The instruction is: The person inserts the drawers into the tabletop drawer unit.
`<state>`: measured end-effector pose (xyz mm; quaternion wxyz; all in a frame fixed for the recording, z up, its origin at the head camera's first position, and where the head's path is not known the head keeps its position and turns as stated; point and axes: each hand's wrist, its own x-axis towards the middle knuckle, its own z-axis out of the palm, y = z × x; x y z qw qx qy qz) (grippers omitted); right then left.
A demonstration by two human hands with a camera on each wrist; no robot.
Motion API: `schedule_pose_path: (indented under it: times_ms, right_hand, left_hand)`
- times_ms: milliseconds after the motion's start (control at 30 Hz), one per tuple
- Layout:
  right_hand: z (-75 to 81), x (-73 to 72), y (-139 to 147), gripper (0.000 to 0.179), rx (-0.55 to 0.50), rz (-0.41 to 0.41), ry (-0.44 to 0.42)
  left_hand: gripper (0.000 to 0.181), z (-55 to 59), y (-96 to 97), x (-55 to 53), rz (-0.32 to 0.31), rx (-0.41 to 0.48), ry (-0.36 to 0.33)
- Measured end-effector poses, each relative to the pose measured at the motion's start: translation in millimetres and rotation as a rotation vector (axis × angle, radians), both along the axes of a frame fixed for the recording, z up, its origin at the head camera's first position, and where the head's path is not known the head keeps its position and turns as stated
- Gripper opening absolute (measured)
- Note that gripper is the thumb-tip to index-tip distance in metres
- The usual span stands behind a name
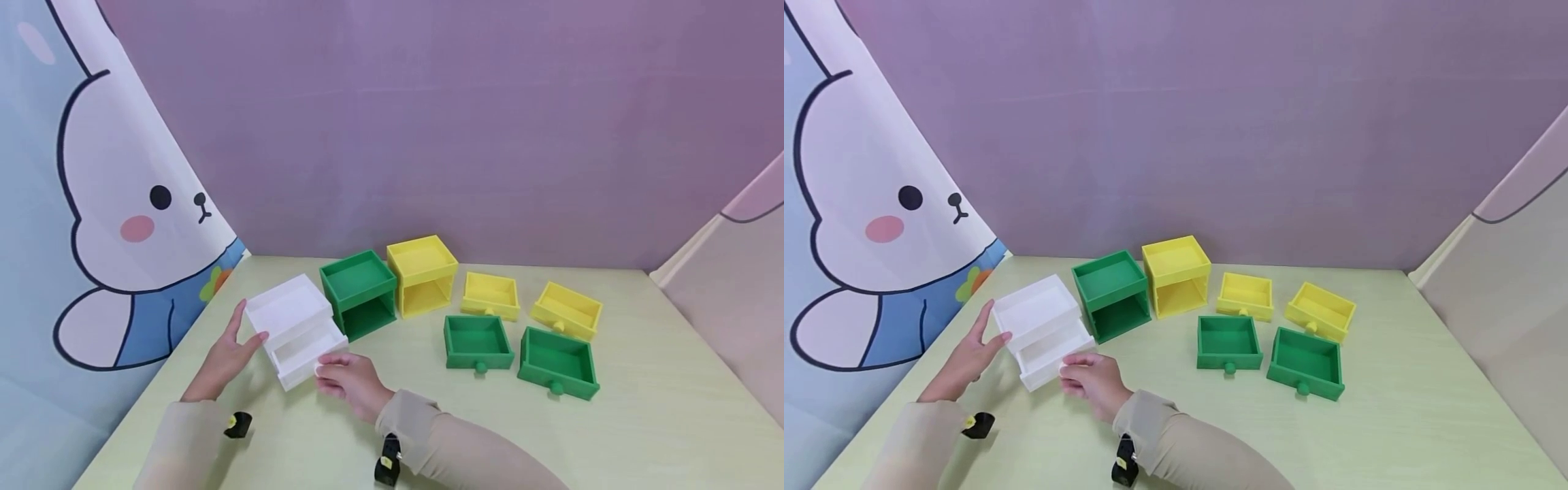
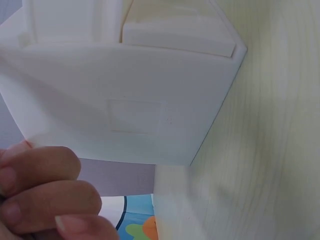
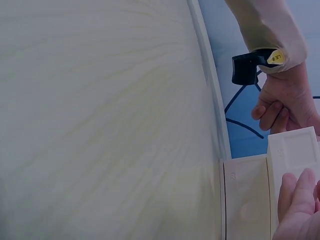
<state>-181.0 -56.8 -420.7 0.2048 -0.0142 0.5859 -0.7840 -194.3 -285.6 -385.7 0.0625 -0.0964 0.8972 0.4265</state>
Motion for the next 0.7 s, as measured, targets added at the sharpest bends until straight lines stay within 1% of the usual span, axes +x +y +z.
schedule_pose_path:
  times_ms: [267,467,700]
  right_hand:
    - [1.3,-1.1,2.0,0.018,-0.012,0.01,-0.016]
    - [1.8,-2.4,1.8,0.019,0.019,0.015,0.003]
    - [6.5,-4.7,0.7,0.019,0.013,0.007,0.027]
  left_hand:
    - [0.092,-0.6,0.2,-1.3,-0.004,0.002,-0.002]
    - [0.091,0.3,0.6,-1.2,-0.003,0.008,0.0]
    - [0.092,-0.9,-0.1,-1.0,-0.01,0.018,0.007]
